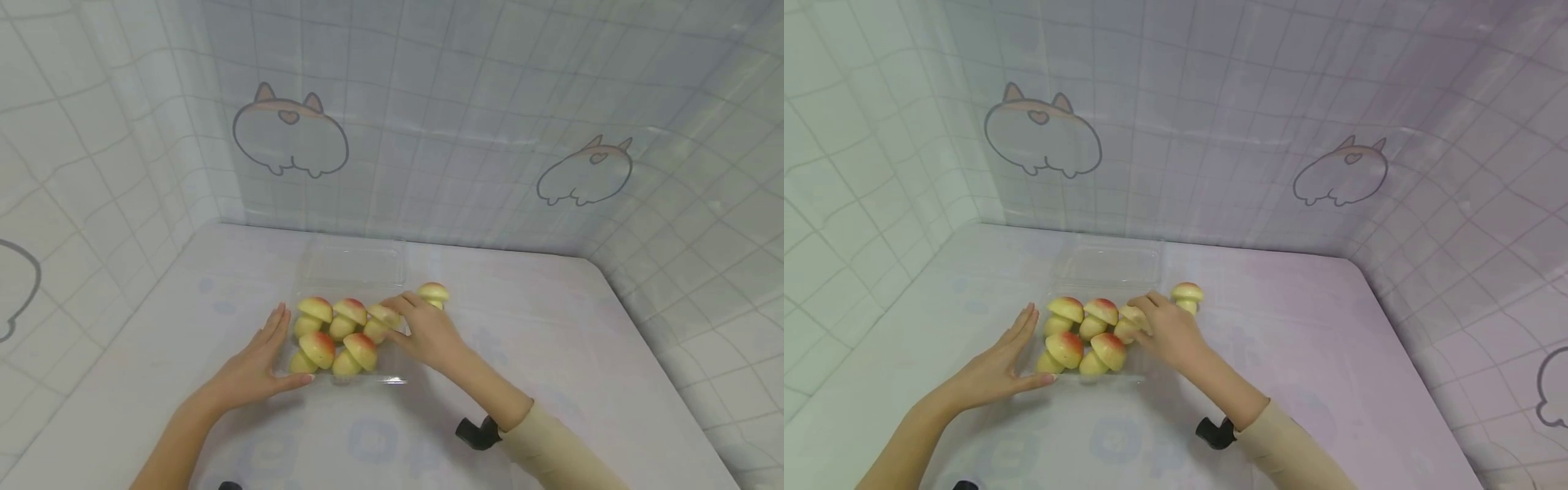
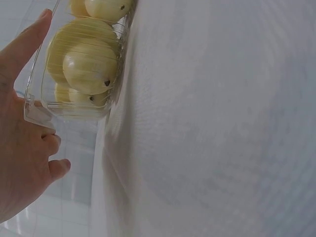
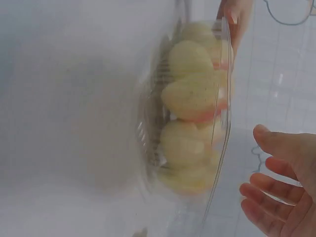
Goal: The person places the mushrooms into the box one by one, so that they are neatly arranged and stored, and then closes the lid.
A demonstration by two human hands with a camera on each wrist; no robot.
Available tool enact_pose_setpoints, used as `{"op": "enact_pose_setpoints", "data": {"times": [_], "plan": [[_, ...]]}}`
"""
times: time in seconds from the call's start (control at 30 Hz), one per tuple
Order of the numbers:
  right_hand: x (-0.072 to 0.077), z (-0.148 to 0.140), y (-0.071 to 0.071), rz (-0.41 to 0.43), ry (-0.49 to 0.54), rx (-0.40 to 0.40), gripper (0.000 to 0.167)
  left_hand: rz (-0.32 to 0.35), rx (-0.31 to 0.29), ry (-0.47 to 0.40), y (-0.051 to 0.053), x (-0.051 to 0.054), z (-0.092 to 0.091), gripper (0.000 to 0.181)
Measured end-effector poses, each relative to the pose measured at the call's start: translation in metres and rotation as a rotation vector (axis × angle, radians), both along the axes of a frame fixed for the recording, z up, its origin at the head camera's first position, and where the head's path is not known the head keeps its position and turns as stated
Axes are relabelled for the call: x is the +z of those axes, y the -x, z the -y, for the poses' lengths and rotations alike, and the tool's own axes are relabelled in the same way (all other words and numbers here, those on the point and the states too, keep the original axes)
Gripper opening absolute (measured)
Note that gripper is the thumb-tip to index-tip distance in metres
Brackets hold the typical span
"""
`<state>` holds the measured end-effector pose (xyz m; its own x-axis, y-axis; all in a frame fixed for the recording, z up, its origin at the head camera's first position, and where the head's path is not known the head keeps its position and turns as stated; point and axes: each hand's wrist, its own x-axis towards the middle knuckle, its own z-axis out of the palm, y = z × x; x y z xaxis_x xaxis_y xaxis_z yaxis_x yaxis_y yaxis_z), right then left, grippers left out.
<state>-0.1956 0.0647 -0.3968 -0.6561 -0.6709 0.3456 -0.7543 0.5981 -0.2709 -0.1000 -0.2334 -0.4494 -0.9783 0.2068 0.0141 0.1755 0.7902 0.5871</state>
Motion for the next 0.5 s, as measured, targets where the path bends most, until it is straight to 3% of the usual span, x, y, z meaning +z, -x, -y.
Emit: {"op": "enact_pose_setpoints", "data": {"times": [0.2, 0.5], "plan": [[-0.004, -0.012, 0.007, -0.013, 0.022, 0.005, 0.053, -0.001, -0.005, -0.005, -0.001, 0.003, 0.000, 0.118], [-0.010, -0.033, 0.020, -0.132, 0.093, 0.049, 0.071, -0.003, -0.006, 0.013, -0.001, 0.005, -0.001, 0.118]]}}
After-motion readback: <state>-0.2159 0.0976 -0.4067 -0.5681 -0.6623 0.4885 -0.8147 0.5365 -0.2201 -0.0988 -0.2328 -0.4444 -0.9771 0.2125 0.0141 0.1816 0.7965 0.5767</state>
